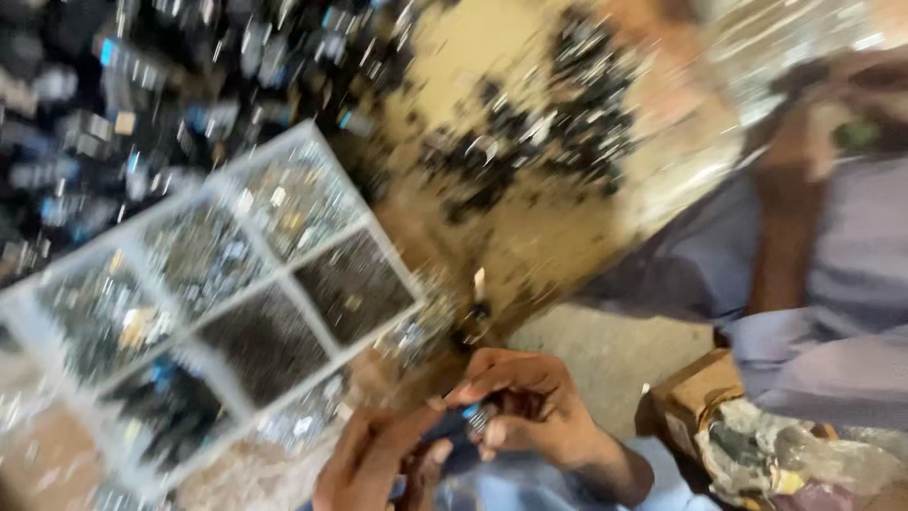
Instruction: The person sits at a workshop table assembling padlock cylinder plugs. They pick small metal pins and springs from a compartment tray by hand and insert them one at a time into the lock plug held in the other hand, repeating the cycle continuously.
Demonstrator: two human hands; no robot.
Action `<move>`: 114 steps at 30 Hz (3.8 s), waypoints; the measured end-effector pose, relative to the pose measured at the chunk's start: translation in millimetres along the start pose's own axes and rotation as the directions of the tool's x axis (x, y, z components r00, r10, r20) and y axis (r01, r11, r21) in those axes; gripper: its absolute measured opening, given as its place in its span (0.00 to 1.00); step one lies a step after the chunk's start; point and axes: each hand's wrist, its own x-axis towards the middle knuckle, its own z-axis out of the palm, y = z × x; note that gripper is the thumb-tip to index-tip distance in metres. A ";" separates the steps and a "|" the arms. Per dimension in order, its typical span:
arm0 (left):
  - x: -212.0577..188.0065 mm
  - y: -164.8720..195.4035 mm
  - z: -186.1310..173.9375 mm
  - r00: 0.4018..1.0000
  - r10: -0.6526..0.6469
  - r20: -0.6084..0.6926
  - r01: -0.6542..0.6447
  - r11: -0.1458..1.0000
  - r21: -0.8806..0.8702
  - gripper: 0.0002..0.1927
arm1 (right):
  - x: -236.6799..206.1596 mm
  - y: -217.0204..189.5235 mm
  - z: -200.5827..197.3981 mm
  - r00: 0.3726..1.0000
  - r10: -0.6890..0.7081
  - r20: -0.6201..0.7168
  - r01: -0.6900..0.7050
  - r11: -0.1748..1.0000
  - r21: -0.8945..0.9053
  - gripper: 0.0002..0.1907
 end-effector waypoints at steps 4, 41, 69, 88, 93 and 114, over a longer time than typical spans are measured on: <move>43.4 11.9 29.9 0.885 0.464 0.043 -0.363 0.626 0.690 0.22 | -5.6 -13.9 -21.5 0.932 -0.202 -0.301 0.184 0.979 -0.087 0.15; 9.8 35.1 -107.2 0.845 0.339 0.415 -0.390 0.920 0.044 0.05 | 22.7 27.9 14.9 0.909 0.174 0.379 -0.010 0.918 -0.396 0.24; 58.7 42.7 -155.8 0.928 0.305 -0.212 -0.084 0.729 0.679 0.12 | 185.0 -7.5 88.7 0.902 0.025 0.431 0.185 0.879 -0.439 0.14; 89.6 19.9 -113.5 0.947 0.293 -0.132 -0.151 0.768 0.623 0.06 | 186.5 -23.6 85.5 0.956 -0.022 0.292 0.106 0.955 -0.276 0.13; 86.9 16.6 -112.7 0.928 0.316 -0.197 -0.172 0.834 0.525 0.08 | 184.6 -25.3 90.1 0.935 -0.060 0.349 0.210 0.888 -0.408 0.19; 98.5 25.8 -100.5 0.977 0.200 -0.077 -0.064 0.613 0.787 0.08 | 183.1 -23.3 92.7 0.921 -0.130 0.367 0.291 0.856 -0.428 0.18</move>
